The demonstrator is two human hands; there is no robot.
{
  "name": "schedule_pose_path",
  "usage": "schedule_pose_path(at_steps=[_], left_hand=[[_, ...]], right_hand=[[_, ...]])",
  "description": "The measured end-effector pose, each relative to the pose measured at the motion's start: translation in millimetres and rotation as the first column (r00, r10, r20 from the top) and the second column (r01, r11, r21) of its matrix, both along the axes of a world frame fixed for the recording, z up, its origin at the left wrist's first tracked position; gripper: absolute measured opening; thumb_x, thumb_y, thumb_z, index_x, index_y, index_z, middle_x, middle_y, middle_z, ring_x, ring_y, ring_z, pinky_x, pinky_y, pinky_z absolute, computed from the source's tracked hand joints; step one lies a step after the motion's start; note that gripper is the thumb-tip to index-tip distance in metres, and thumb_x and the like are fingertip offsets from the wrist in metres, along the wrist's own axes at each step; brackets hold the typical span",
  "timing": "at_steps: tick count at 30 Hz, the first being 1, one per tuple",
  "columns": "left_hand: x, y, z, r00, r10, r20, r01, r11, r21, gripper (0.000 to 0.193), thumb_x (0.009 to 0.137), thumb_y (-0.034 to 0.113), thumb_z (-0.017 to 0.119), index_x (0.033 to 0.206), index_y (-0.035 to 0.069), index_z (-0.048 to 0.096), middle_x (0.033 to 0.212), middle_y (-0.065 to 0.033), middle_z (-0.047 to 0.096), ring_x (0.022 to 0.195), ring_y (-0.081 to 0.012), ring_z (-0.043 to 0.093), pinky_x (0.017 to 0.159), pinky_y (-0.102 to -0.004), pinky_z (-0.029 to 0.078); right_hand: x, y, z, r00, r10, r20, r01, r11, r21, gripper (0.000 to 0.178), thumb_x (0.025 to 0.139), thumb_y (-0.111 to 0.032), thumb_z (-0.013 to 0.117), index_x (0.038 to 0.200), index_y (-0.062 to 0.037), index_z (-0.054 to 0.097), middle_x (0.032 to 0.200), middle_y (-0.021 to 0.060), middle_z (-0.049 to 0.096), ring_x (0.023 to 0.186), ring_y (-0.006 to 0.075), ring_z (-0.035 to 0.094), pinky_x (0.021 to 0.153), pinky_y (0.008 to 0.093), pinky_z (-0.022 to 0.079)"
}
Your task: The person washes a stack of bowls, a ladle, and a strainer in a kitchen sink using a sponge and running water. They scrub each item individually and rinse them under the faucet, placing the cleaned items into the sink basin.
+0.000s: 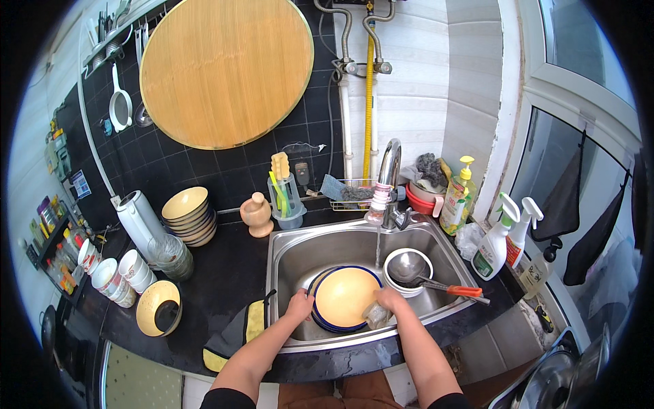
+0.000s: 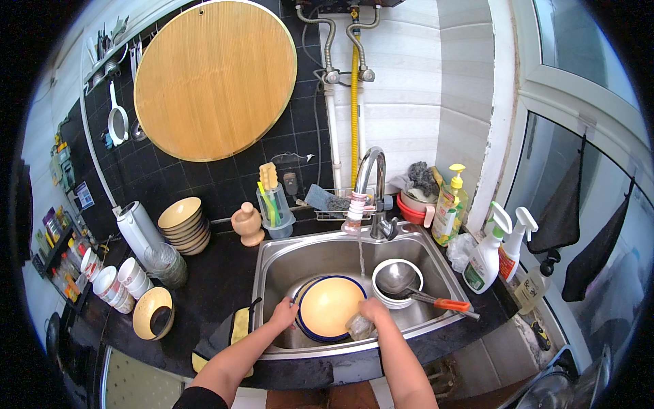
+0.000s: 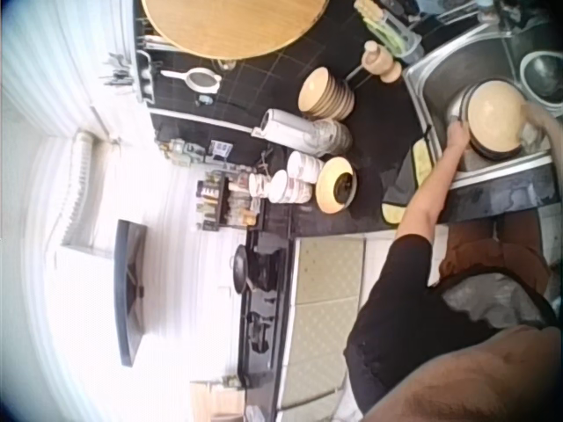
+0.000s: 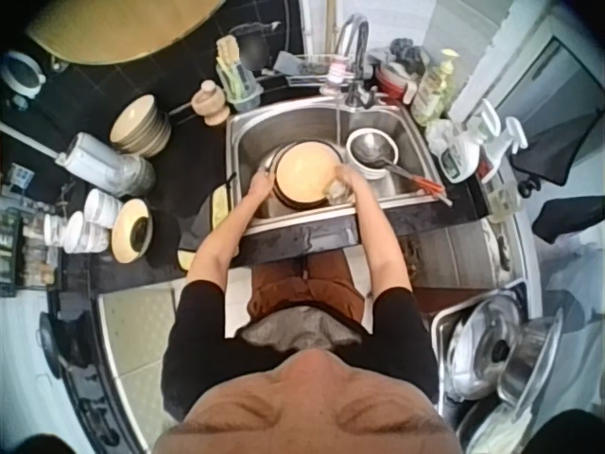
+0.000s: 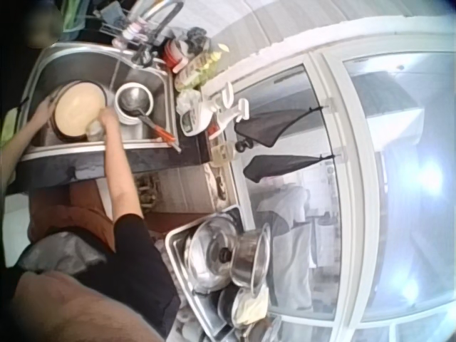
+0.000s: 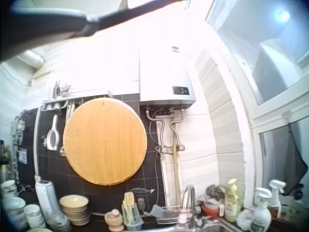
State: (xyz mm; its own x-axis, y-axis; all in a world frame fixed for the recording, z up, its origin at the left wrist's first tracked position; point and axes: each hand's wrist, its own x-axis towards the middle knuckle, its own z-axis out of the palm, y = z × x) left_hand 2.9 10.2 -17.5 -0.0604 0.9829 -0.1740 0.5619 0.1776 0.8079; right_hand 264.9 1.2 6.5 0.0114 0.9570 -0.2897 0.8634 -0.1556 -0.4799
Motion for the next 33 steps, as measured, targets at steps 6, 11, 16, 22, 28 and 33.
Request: schedule_pose_path(at_steps=[6, 11, 16, 22, 28, 33], left_hand=[[1, 4, 1, 1.0, 0.018, -0.022, -0.019, 0.997, -0.079, 0.039, 0.087, 0.027, 0.04, 0.105, -0.007, 0.048, 0.093, -0.0217, 0.058, 0.066, -0.0322, 0.062, 0.043, -0.0359, 0.053], [-3, 10, -14, 0.997, 0.073, 0.018, -0.07, 0.987, -0.141, 0.038, 0.088, 0.028, 0.038, 0.099, -0.006, 0.05, 0.084, -0.0207, 0.059, 0.058, -0.0293, 0.061, 0.042, -0.0372, 0.052], [6, -5, 18, 0.995, 0.095, 0.011, -0.091, 0.98, -0.176, 0.029, 0.084, 0.019, 0.042, 0.097, -0.006, 0.049, 0.074, -0.0198, 0.059, 0.05, -0.0262, 0.059, 0.041, -0.0365, 0.052], [5, -1, 4, 0.997, -0.064, -0.04, 0.045, 0.926, -0.374, 0.028, 0.072, -0.001, 0.046, 0.099, -0.01, 0.045, 0.069, -0.0217, 0.059, 0.053, -0.0269, 0.062, 0.042, -0.0381, 0.052], [21, -7, 10, 0.999, 0.004, 0.048, 0.01, 0.96, -0.28, 0.022, 0.074, -0.004, 0.045, 0.092, -0.016, 0.045, 0.066, -0.0244, 0.06, 0.051, -0.0308, 0.062, 0.038, -0.0371, 0.051], [18, 3, 8, 0.991, 0.061, 0.119, -0.035, 0.977, -0.208, 0.022, 0.076, -0.003, 0.046, 0.095, -0.014, 0.042, 0.067, -0.0221, 0.058, 0.046, -0.028, 0.059, 0.035, -0.037, 0.05]], right_hand=[[3, 7, -12, 0.991, -0.104, -0.084, 0.102, 0.994, -0.026, 0.039, 0.077, -0.027, 0.04, 0.094, 0.0004, 0.061, 0.105, 0.0223, 0.055, 0.101, 0.0362, 0.051, 0.086, 0.0398, 0.04], [7, 11, -21, 0.985, -0.053, -0.161, 0.078, 0.985, 0.153, 0.036, 0.073, -0.026, 0.049, 0.088, 0.0039, 0.062, 0.093, 0.022, 0.06, 0.088, 0.0362, 0.057, 0.078, 0.0384, 0.044], [18, 27, -50, 0.658, -0.28, -0.699, 0.387, 0.922, -0.006, 0.028, 0.069, -0.014, 0.06, 0.081, 0.0114, 0.061, 0.08, 0.0161, 0.063, 0.068, 0.0216, 0.06, 0.062, 0.0316, 0.046], [11, 18, -32, 0.794, -0.33, -0.51, 0.403, 0.914, 0.036, 0.031, 0.064, -0.015, 0.059, 0.079, 0.0124, 0.061, 0.076, 0.0181, 0.063, 0.068, 0.024, 0.061, 0.061, 0.0328, 0.045], [11, 17, -31, 0.681, -0.321, -0.658, 0.422, 0.906, -0.005, 0.03, 0.063, -0.015, 0.059, 0.076, 0.0121, 0.06, 0.073, 0.0182, 0.062, 0.065, 0.0246, 0.06, 0.059, 0.0328, 0.045], [12, 22, -39, 0.578, -0.297, -0.76, 0.402, 0.914, -0.051, 0.019, 0.065, -0.007, 0.059, 0.073, 0.0101, 0.06, 0.069, 0.0131, 0.061, 0.058, 0.0203, 0.058, 0.053, 0.0305, 0.044]])
